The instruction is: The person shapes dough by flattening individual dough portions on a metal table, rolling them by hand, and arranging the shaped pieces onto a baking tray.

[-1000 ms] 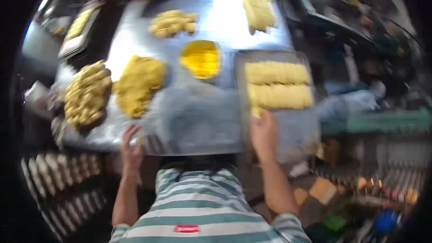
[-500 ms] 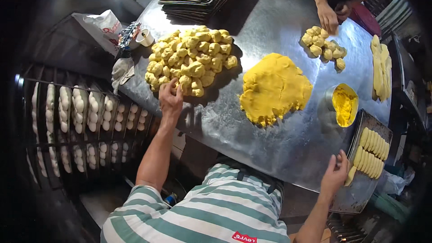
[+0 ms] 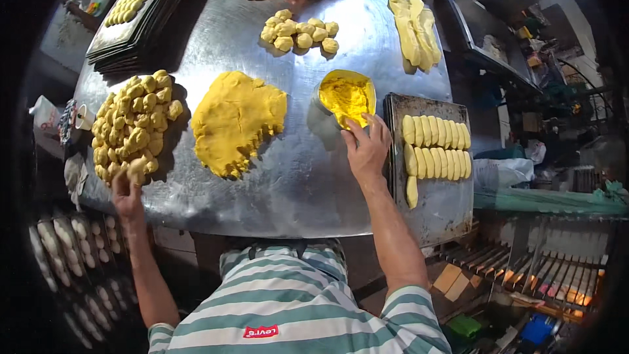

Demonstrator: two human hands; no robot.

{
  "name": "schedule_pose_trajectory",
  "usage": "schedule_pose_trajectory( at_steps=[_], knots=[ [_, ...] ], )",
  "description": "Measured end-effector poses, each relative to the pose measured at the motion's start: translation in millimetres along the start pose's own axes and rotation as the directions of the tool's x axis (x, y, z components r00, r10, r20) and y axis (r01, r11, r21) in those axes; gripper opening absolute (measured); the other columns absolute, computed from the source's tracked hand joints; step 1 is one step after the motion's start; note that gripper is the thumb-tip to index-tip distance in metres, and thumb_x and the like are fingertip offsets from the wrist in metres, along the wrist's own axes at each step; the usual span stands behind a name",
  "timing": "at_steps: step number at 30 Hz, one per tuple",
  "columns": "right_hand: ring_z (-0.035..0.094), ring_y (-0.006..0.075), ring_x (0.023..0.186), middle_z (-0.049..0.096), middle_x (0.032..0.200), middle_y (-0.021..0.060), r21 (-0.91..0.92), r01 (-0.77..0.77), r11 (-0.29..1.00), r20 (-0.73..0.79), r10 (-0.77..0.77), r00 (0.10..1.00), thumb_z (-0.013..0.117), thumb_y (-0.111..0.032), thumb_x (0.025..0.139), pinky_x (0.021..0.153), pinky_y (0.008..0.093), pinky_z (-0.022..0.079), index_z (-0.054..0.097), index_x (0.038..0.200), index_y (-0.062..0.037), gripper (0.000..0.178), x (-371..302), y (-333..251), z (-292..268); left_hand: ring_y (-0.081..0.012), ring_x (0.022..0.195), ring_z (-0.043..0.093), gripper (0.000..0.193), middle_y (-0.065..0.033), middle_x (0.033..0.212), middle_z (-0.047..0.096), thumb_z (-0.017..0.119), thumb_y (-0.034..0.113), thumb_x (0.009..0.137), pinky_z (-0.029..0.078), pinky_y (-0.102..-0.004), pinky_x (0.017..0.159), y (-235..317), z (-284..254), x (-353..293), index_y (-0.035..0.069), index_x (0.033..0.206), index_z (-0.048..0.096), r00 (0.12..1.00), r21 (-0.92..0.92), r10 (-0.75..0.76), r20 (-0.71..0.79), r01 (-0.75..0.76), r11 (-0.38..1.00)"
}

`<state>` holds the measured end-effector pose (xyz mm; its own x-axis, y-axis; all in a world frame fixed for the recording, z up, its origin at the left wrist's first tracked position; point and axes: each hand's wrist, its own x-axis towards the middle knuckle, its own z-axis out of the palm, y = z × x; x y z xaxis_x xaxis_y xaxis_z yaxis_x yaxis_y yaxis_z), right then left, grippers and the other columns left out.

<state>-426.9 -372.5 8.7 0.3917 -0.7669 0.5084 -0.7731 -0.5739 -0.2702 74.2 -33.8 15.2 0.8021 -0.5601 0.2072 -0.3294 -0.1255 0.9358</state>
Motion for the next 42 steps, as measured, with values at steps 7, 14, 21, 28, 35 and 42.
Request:
schedule_pose_trajectory(
  at_steps=[7, 14, 21, 28, 35, 42],
  knots=[
    [0.047, 0.0371, 0.14, 0.064, 0.133, 0.011, 0.219, -0.02, 0.976, 0.105, -0.003, 0.995, 0.087, -0.031, 0.085, 0.115, 0.0538, 0.036, 0.074, 0.111, -0.0101, 0.036, 5, 41, 0, -0.0097, 0.091, 0.067, 0.039, -0.0036, 0.113, 0.073, 0.065, 0.017, 0.108, 0.052, -0.0238, 0.07, 136, 222, -128, 0.009, 0.146, 0.061, 0.727, -0.16, -0.378, 0.574, 0.551, 0.819],
    [0.057, 0.0389, 0.137, 0.063, 0.144, 0.0173, 0.609, -0.146, 0.78, 0.308, -0.063, 0.949, 0.084, -0.022, 0.087, 0.119, 0.0494, 0.039, 0.064, 0.136, -0.0038, 0.056, -49, 39, -71, -0.0161, 0.108, 0.072, 0.043, -0.0089, 0.124, 0.074, 0.067, 0.01, 0.104, 0.061, -0.031, 0.092, 152, 388, -198, -0.001, 0.145, 0.059, 0.522, -0.215, -0.351, 0.777, 0.745, 0.631],
    [0.03, 0.037, 0.16, 0.043, 0.169, 0.0157, 0.267, 0.055, 0.962, 0.516, -0.191, 0.835, 0.072, -0.037, 0.098, 0.128, 0.0633, 0.019, 0.046, 0.161, -0.0053, 0.076, -94, 29, -71, -0.0166, 0.084, 0.076, 0.031, -0.0112, 0.103, 0.078, 0.06, 0.015, 0.108, 0.061, -0.0286, 0.067, 166, 407, -206, -0.002, 0.131, 0.07, 0.543, -0.053, -0.595, 0.593, 0.763, 0.644],
    [0.025, 0.036, 0.163, 0.032, 0.174, 0.0173, 0.247, 0.203, 0.948, 0.634, -0.316, 0.706, 0.06, -0.058, 0.101, 0.131, 0.0571, 0.016, 0.035, 0.166, -0.0007, 0.09, -94, 24, -50, -0.0425, 0.094, 0.076, 0.022, -0.0261, 0.097, 0.077, 0.07, 0.019, 0.096, 0.059, -0.0486, 0.082, 141, 394, -204, 0.001, 0.106, 0.079, 0.793, 0.248, -0.397, 0.461, 0.315, 0.916],
    [0.008, 0.0376, 0.167, 0.016, 0.177, 0.0274, 0.016, 0.4, 0.917, 0.842, -0.228, 0.488, 0.045, -0.089, 0.09, 0.133, 0.0551, 0.005, 0.021, 0.167, 0.0096, 0.127, -80, -23, -68, -0.0456, 0.099, 0.073, 0.026, -0.0226, 0.1, 0.077, 0.066, 0.026, 0.098, 0.058, -0.053, 0.088, 133, 354, -200, 0.008, 0.111, 0.08, 0.816, 0.305, -0.334, 0.471, 0.204, 0.93],
    [0.004, 0.0467, 0.165, 0.013, 0.175, 0.0336, 0.087, 0.183, 0.979, 0.859, -0.167, 0.484, 0.062, -0.058, 0.091, 0.133, 0.0573, 0.001, 0.018, 0.168, 0.0058, 0.109, -82, -68, -61, -0.0449, 0.1, 0.073, 0.03, -0.0199, 0.104, 0.077, 0.063, 0.032, 0.1, 0.057, -0.055, 0.089, 111, 331, -204, 0.01, 0.113, 0.078, 0.842, 0.295, -0.244, 0.481, 0.106, 0.95]
  ],
)
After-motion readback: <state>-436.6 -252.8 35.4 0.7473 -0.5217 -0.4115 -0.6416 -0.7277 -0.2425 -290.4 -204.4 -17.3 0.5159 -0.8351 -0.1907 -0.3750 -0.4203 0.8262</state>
